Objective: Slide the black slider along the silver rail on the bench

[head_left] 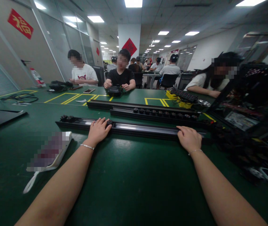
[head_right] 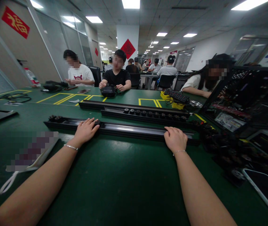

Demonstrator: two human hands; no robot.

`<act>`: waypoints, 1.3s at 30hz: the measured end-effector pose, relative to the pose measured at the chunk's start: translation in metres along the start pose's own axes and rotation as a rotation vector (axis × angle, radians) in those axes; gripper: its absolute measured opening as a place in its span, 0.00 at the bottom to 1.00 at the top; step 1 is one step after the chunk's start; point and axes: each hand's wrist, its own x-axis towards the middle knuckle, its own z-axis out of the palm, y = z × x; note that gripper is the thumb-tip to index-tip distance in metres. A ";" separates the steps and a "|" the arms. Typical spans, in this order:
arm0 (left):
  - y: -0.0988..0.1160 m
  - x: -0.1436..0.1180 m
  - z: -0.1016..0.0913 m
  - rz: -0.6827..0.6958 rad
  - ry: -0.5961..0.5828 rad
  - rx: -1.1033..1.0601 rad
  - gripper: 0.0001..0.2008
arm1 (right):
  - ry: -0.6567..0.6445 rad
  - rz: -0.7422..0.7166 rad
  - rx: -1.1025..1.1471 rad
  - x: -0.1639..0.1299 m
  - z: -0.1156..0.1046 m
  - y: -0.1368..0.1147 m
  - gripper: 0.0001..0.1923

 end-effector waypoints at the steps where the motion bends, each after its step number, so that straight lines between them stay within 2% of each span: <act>1: 0.000 0.000 0.000 -0.002 0.001 -0.002 0.27 | 0.002 0.001 0.000 0.000 0.000 0.000 0.22; 13: 0.003 0.001 0.000 0.022 0.028 -0.019 0.25 | -0.001 -0.003 0.006 0.001 0.002 0.003 0.22; 20: 0.005 0.002 0.001 0.094 0.110 -0.038 0.26 | 0.013 -0.008 0.001 0.001 0.002 0.003 0.21; 29: 0.007 0.000 -0.002 0.081 0.021 -0.094 0.25 | 0.028 -0.014 -0.005 0.000 0.003 0.002 0.21; 39: 0.009 0.001 0.001 0.032 0.083 -0.105 0.23 | 0.012 -0.013 -0.007 0.001 0.002 0.003 0.22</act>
